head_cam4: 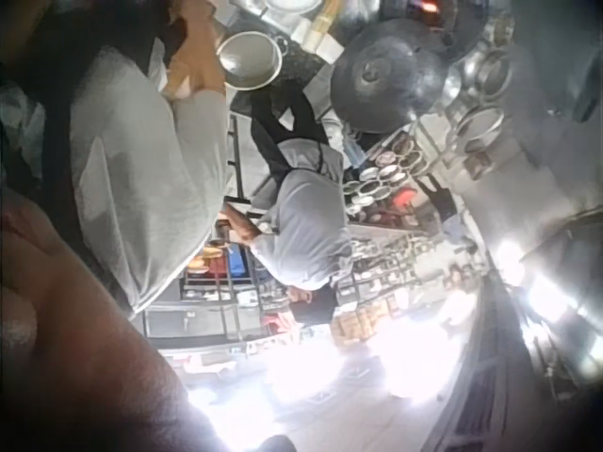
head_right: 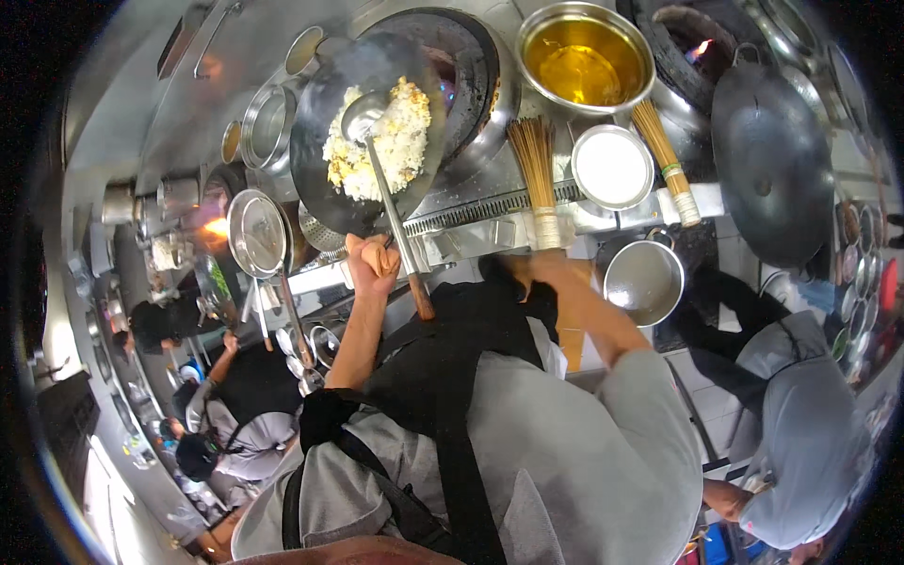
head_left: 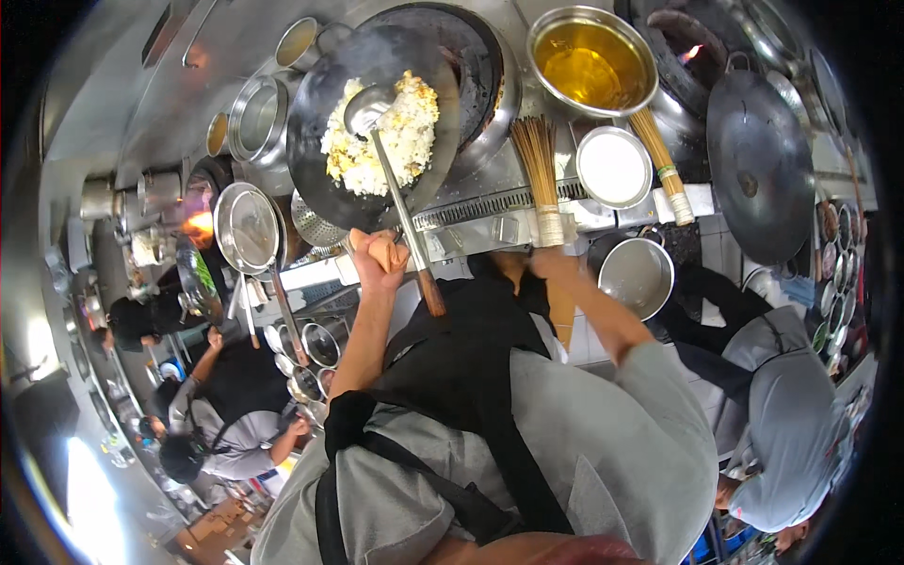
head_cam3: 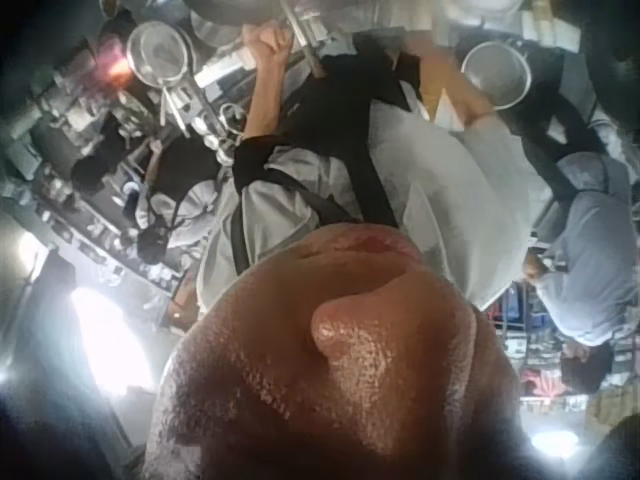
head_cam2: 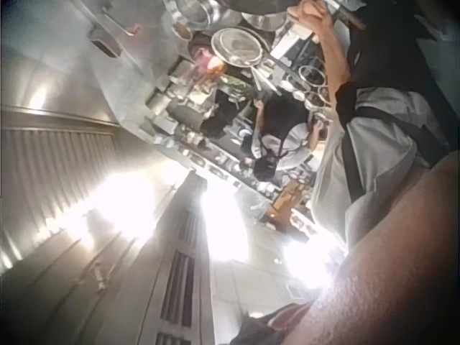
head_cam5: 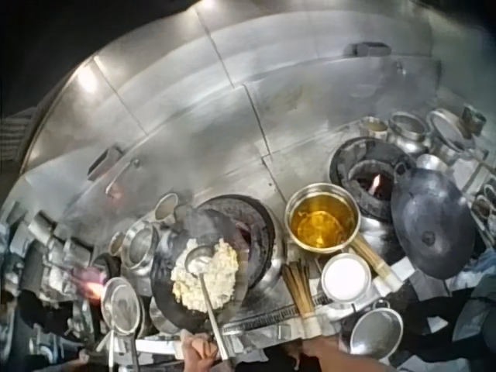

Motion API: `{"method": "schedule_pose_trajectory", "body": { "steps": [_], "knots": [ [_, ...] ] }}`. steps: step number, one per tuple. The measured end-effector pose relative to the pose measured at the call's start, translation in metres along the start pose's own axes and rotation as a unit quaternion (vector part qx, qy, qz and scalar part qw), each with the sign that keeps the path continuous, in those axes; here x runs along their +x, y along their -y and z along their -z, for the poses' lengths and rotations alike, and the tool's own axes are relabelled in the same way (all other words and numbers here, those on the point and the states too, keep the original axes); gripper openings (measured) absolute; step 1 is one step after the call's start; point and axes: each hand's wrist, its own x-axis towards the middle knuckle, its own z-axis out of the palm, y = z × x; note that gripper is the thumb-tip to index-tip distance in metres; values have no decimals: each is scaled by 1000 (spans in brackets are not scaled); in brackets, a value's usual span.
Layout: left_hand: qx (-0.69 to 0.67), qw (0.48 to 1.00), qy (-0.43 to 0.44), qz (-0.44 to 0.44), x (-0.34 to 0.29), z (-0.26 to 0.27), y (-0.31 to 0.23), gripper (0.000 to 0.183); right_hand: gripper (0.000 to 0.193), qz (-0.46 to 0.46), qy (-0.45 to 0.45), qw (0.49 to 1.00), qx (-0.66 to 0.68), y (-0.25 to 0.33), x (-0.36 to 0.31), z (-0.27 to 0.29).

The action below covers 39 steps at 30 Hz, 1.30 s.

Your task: Stir-frying ingredients in a wok using a large ladle.

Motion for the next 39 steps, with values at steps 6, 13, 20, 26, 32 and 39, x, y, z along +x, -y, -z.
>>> {"method": "schedule_pose_trajectory", "body": {
  "steps": [6, 13, 20, 26, 32, 39],
  "knots": [
    [-6, 997, 73, 9, 54, -31, -5, 12, 56, 165, -82, 705, 684, 189, -110, 169],
    [-35, 999, 32, 12, 88, -47, 5, 26, 27, 98, -225, 869, 429, 156, -159, 212],
    [6, 1000, -22, -1, 85, -53, 4, 30, 28, 91, -219, 948, 213, 157, -229, 217],
    [35, 996, -72, -35, 80, -60, 6, 41, 34, 2, -355, 934, 40, 185, -161, 220],
    [38, 997, 51, 39, 83, -57, -2, 20, 42, 17, -253, 967, 25, 158, -298, 241],
    [10, 983, 72, 167, -27, -60, -53, 15, 43, 39, -254, 967, 0, 174, -310, 251]
  ]
}}
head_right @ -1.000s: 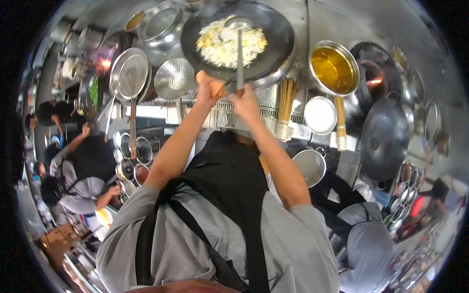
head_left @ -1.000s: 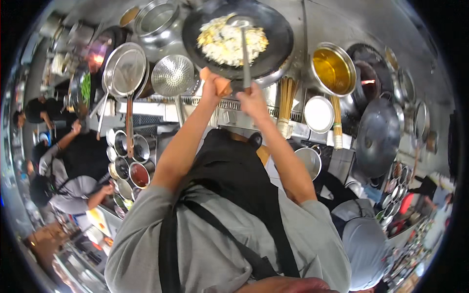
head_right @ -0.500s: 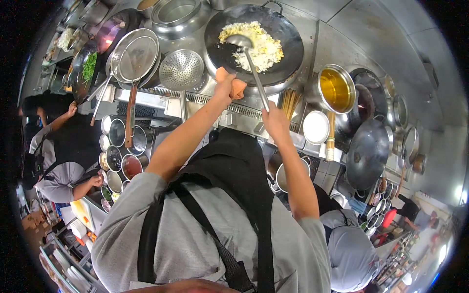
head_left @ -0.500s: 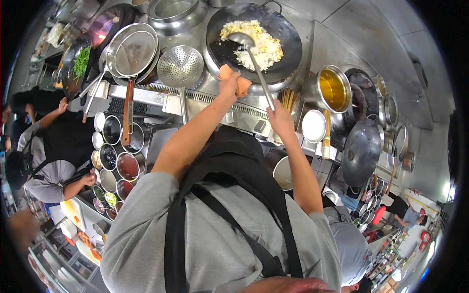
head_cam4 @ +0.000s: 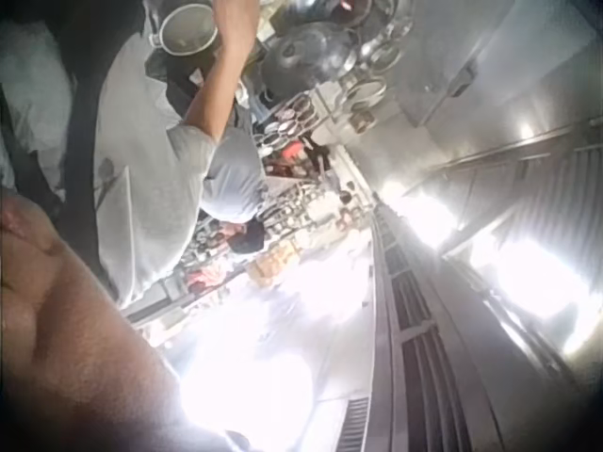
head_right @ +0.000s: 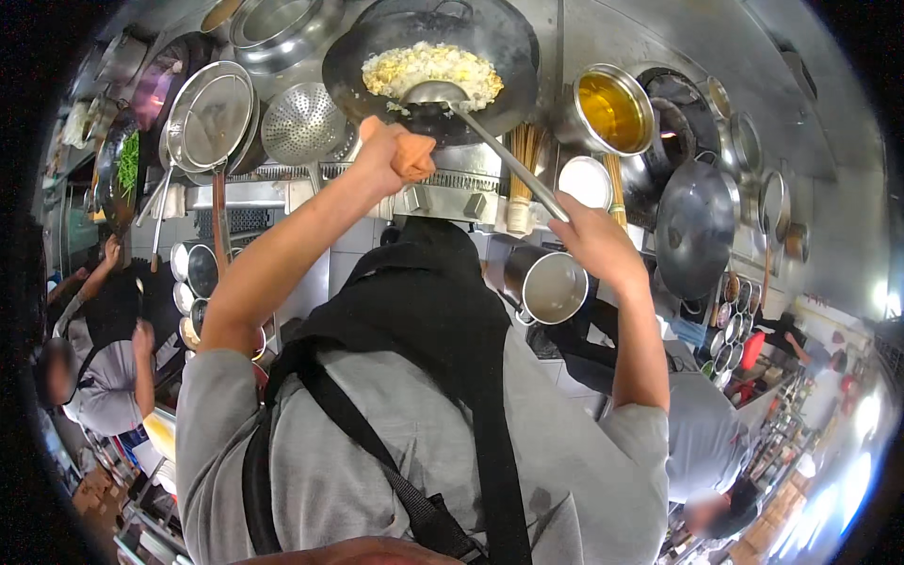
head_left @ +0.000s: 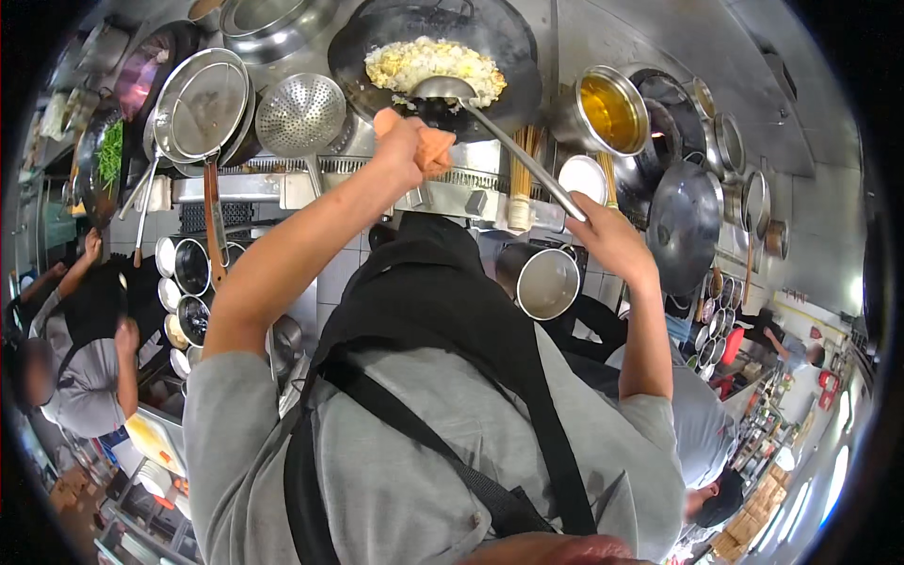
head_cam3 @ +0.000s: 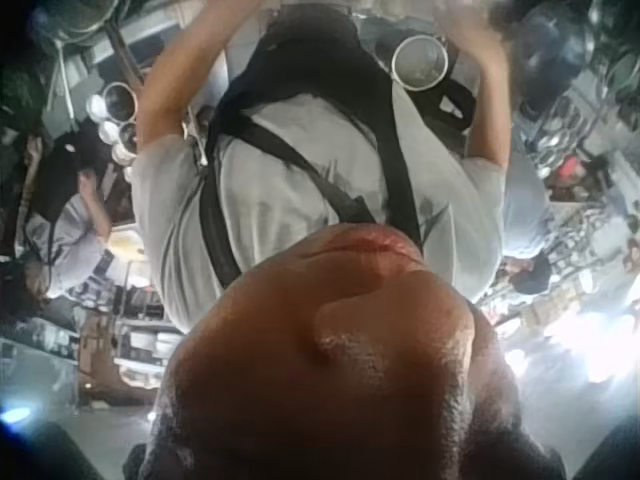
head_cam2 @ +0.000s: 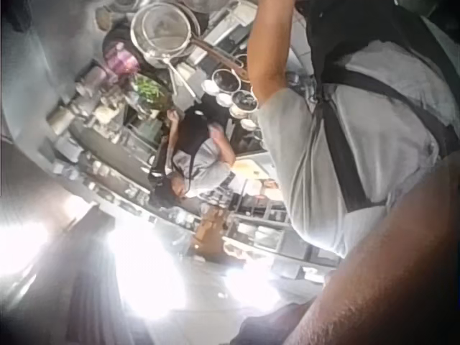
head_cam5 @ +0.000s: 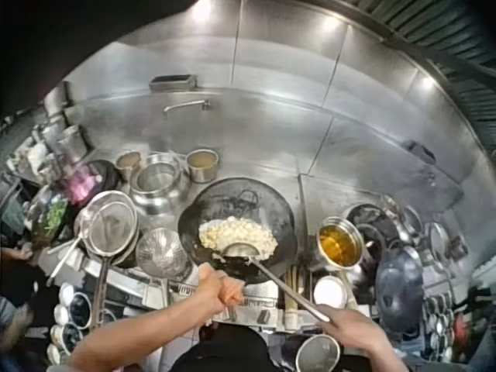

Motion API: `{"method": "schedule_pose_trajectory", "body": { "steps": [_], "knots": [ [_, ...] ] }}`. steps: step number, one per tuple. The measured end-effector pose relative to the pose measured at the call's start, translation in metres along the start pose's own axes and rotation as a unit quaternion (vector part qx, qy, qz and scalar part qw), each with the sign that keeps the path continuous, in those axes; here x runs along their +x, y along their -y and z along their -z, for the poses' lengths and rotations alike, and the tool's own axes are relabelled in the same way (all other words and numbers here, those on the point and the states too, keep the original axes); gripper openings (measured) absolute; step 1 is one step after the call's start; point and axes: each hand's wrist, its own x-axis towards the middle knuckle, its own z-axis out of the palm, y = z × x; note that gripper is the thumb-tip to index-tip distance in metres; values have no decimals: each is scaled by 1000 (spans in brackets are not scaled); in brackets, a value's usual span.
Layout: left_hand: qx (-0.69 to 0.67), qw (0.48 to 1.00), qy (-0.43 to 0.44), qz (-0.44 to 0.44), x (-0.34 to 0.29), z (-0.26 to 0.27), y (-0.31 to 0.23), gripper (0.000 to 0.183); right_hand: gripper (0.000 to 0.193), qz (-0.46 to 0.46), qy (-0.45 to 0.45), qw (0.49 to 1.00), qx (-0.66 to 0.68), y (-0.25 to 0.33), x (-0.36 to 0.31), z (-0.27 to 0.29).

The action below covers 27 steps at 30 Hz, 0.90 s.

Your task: Stir-frying ingredients in a wok using a large ladle.

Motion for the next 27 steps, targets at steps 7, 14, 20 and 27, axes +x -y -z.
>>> {"method": "schedule_pose_trajectory", "body": {
  "steps": [7, 14, 20, 27],
  "knots": [
    [90, 992, -27, -84, 91, 109, 64, 16, 44, -64, -135, 988, -35, -22, 49, -90],
    [17, 998, -28, -62, -36, 19, 24, 13, 28, -43, -17, 992, 114, -9, -38, 10],
    [53, 985, 73, -150, 118, 128, 37, 10, 34, 21, -150, 984, 89, -43, 73, -78],
    [-63, 987, 85, -122, 42, 67, 44, 11, 42, -110, -85, 783, 606, 28, -12, -21]
  ]
}}
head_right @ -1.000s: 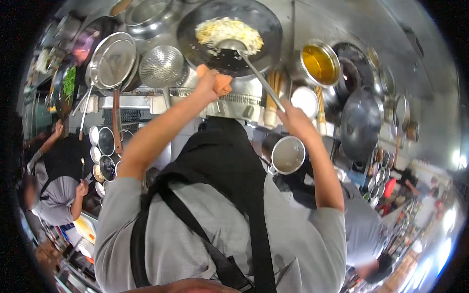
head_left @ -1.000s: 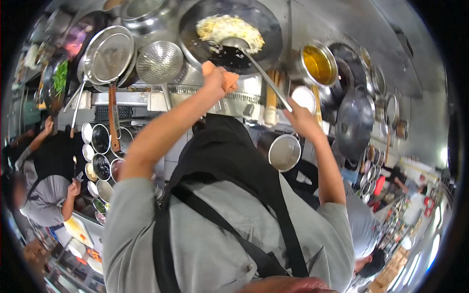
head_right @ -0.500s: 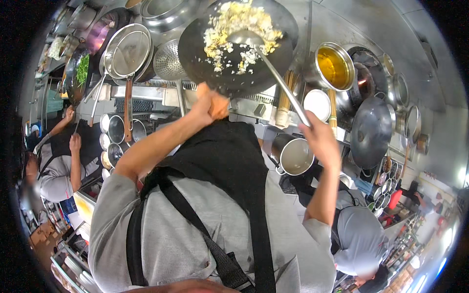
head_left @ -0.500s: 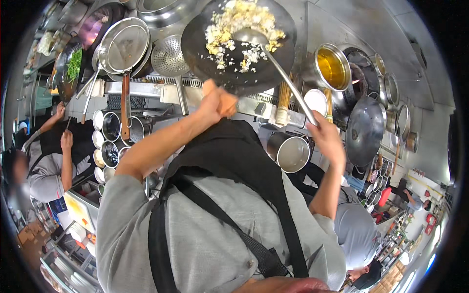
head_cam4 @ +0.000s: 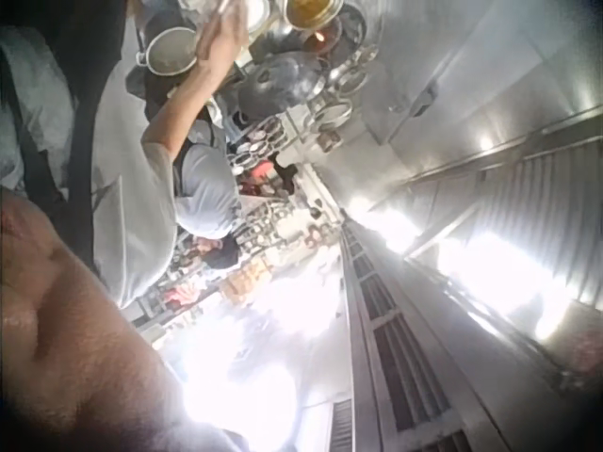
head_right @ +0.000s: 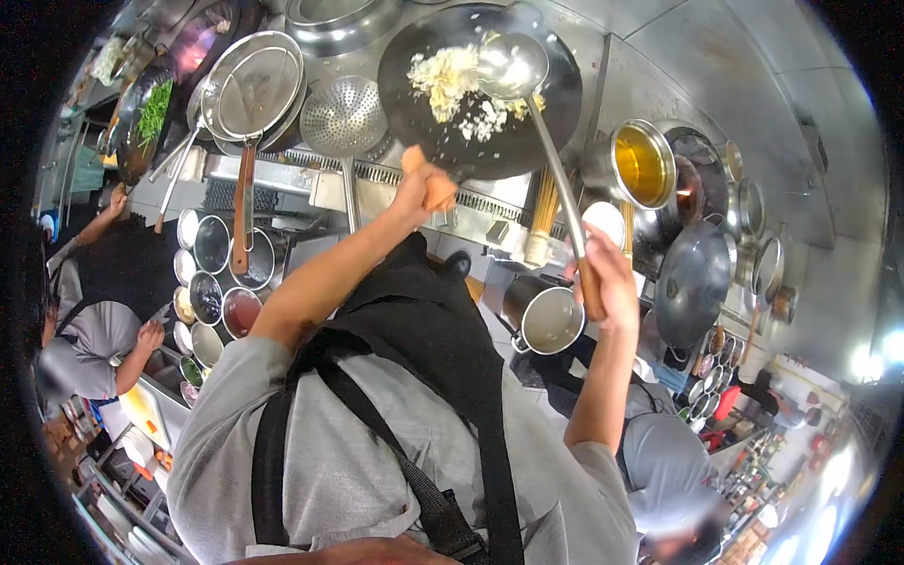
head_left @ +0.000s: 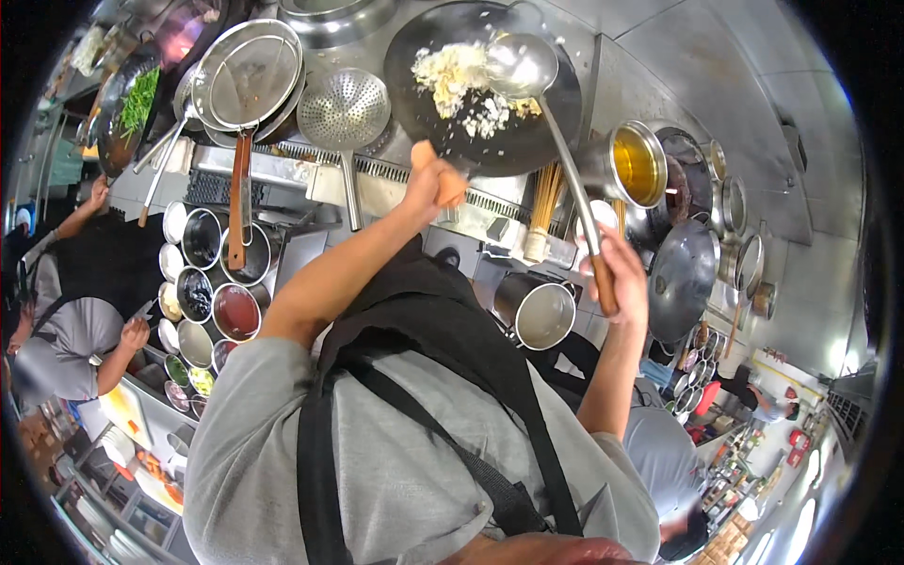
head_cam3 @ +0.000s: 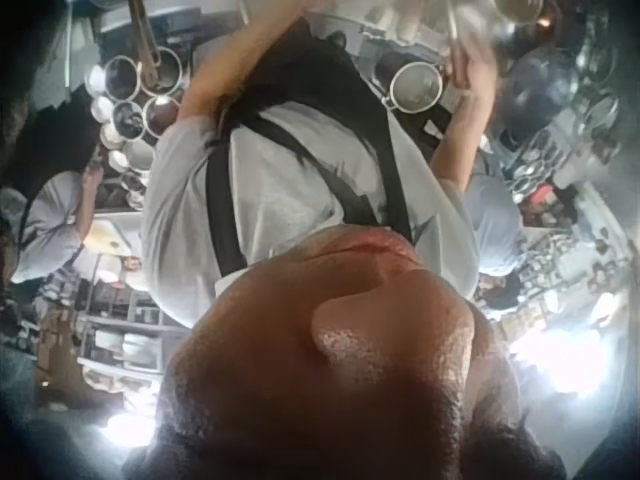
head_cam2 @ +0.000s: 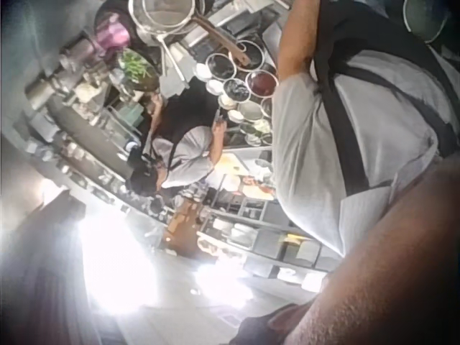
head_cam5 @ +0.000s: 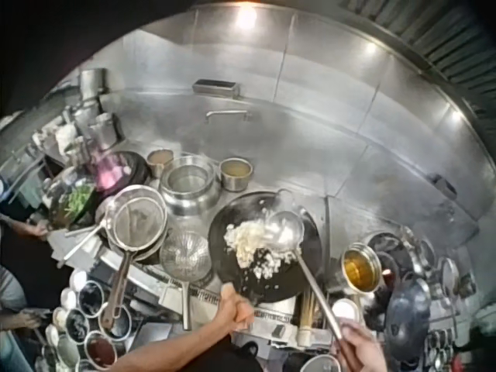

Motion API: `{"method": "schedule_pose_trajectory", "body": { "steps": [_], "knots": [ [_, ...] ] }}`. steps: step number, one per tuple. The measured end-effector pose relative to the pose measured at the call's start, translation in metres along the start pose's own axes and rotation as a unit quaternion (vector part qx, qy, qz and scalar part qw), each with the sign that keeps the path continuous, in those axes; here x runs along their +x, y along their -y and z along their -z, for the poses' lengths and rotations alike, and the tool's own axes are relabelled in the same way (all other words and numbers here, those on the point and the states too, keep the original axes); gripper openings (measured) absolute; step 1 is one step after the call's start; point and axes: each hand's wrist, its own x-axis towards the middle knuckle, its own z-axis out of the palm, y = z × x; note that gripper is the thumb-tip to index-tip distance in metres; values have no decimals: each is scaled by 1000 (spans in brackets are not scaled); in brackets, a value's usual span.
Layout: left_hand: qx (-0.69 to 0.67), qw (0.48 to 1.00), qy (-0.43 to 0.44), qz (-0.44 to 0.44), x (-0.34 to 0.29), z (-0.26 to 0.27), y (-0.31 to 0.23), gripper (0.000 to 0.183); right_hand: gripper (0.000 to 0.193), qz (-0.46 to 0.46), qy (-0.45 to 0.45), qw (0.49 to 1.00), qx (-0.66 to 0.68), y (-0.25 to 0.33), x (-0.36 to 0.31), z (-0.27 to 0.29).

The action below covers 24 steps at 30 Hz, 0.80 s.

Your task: Stir-frying ingredients in a wok using a large ladle.

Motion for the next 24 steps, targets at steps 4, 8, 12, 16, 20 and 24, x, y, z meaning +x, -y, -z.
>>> {"method": "schedule_pose_trajectory", "body": {
  "steps": [4, 8, 12, 16, 20, 24],
  "knots": [
    [24, 997, 70, -31, 59, 13, -8, 12, 38, 202, 100, 970, -95, 66, 23, -59],
    [25, 997, 20, -65, 64, -13, -16, 11, 11, 565, -37, 719, -402, 97, 114, -100],
    [79, 997, -3, -23, 66, -30, -15, 20, 44, 483, 137, 865, -15, 174, 193, -113],
    [170, 985, -39, 20, 77, 7, -30, 39, 42, 555, 144, 818, 40, 250, 75, -142],
    [164, 986, 17, 9, 30, -2, -29, 36, 35, 594, -23, 794, 128, 167, 122, -132],
    [163, 986, -5, 20, -20, -6, -36, 38, 36, 505, 64, 845, 162, 144, 200, -98]
  ]
}}
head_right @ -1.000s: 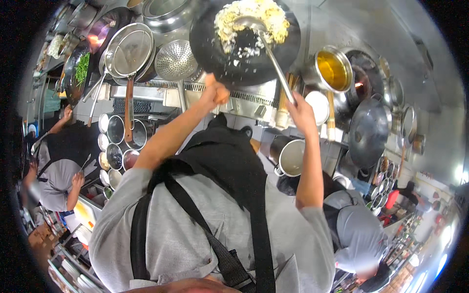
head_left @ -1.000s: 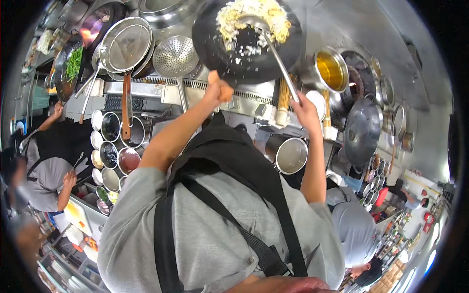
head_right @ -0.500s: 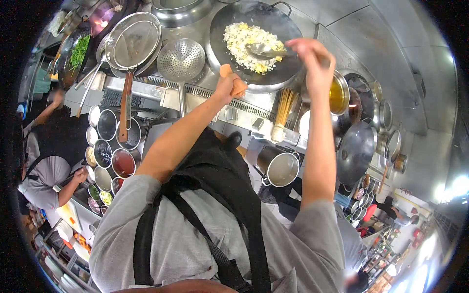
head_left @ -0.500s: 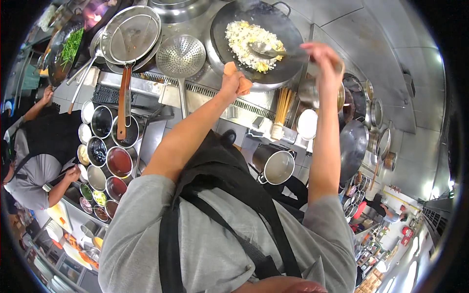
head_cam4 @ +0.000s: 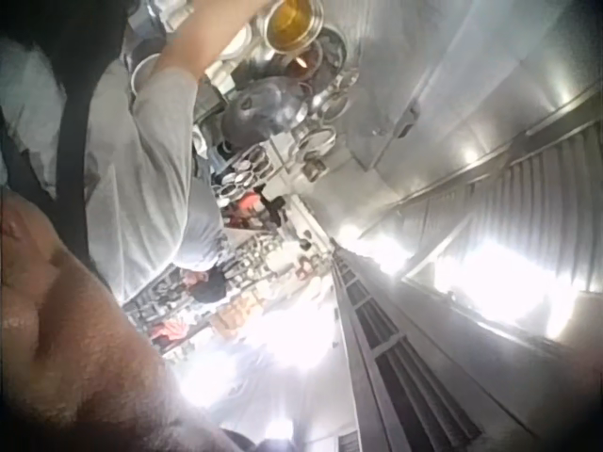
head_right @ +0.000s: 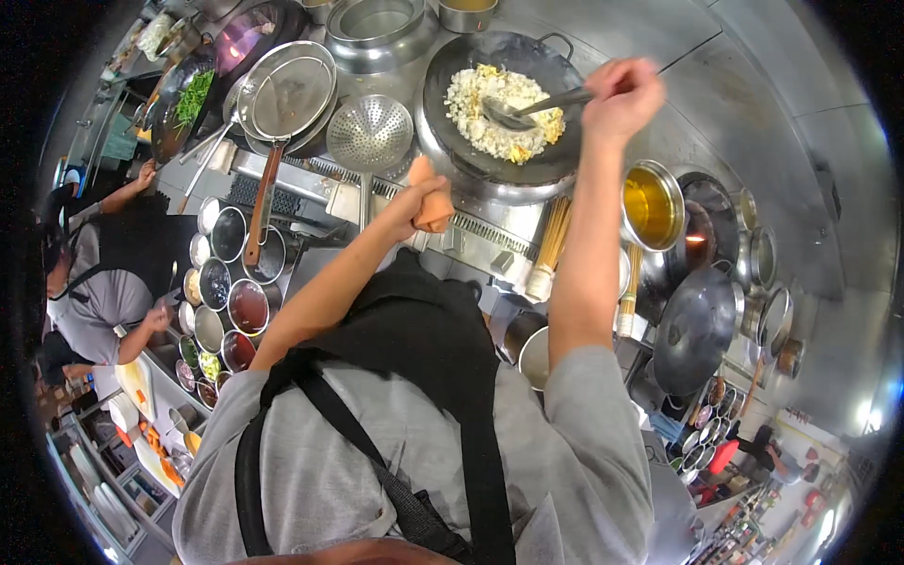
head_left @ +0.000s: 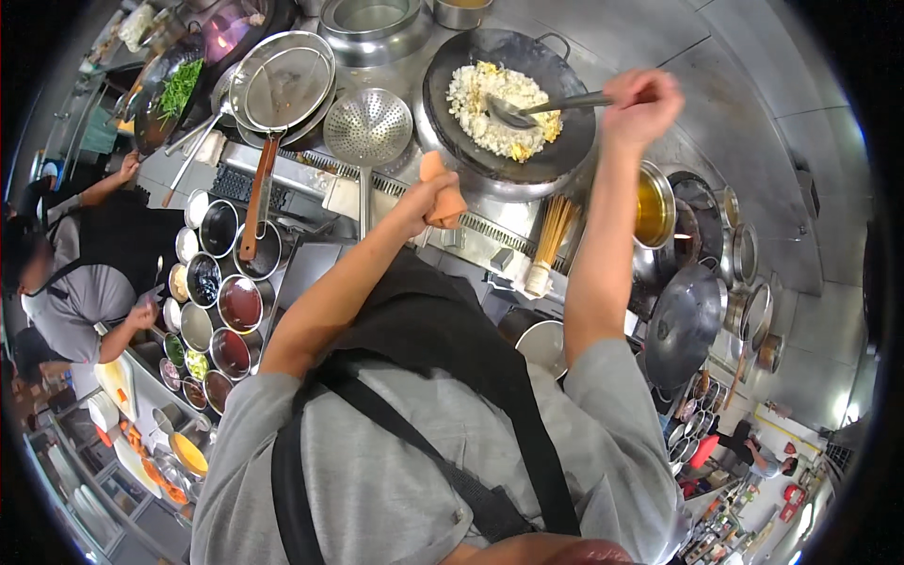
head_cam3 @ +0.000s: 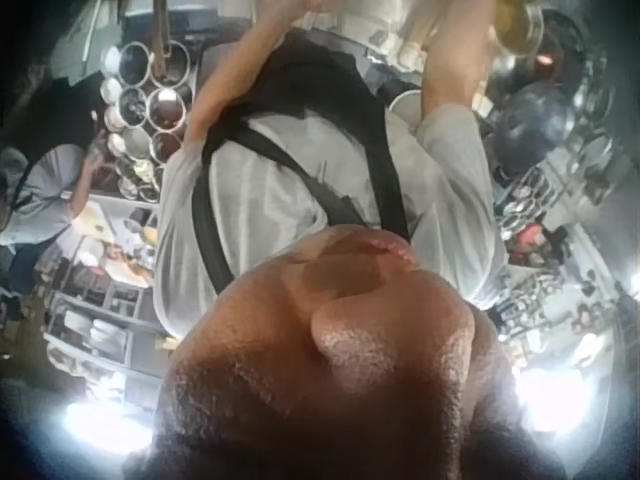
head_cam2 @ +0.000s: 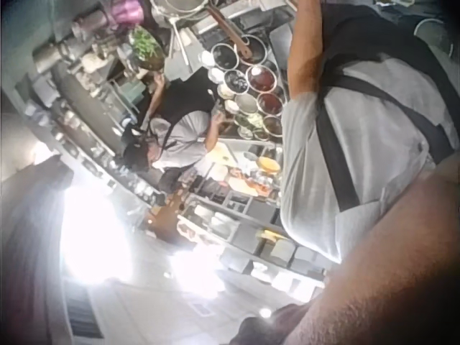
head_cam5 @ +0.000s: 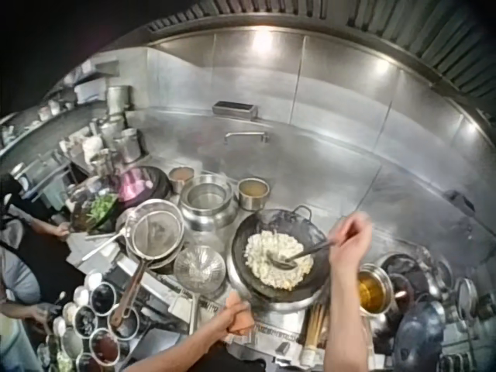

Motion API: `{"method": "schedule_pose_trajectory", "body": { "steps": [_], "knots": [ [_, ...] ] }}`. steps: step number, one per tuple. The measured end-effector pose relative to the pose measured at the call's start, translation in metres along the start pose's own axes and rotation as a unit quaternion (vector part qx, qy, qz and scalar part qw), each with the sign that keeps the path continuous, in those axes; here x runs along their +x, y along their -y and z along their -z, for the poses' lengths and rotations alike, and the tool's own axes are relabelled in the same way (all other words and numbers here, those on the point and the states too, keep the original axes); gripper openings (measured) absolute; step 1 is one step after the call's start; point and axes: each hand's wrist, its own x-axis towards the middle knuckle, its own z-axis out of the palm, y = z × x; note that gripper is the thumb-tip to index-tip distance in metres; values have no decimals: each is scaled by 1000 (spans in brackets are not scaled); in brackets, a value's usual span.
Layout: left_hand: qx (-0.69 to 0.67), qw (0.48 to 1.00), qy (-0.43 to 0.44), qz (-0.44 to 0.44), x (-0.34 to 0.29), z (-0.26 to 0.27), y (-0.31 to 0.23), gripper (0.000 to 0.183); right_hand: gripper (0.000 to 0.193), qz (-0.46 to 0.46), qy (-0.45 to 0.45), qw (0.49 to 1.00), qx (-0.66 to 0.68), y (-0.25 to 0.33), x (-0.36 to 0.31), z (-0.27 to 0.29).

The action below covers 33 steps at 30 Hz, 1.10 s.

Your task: Stir-frying ingredients in a wok using a large ladle.

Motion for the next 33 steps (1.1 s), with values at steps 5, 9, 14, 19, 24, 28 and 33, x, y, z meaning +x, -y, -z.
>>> {"method": "schedule_pose_trajectory", "body": {
  "steps": [5, 9, 14, 19, 24, 28, 33],
  "knots": [
    [42, 999, -7, -17, 14, -1, -10, 44, 36, 140, 18, 988, -66, 14, -37, -47],
    [1, 1000, 4, 31, 64, -22, -12, 40, 30, 60, 96, 988, -103, -63, -47, -13],
    [-29, 998, -58, 3, 97, -20, 0, 28, 33, -45, 89, 993, 65, 64, -48, 32],
    [-50, 995, 14, 82, 105, -30, -6, 25, 30, 190, -65, 940, -275, -26, -90, 0],
    [-89, 964, -123, 217, 140, -31, -42, 26, 15, 41, 248, 960, -121, -11, -139, -61],
    [-73, 988, -86, 102, 113, -32, 3, 29, 21, 51, 118, 986, -106, -38, -77, -17],
    [-72, 989, -122, 40, 129, -11, 7, 18, 30, -93, 173, 981, 3, 16, -59, -5]
  ]
}}
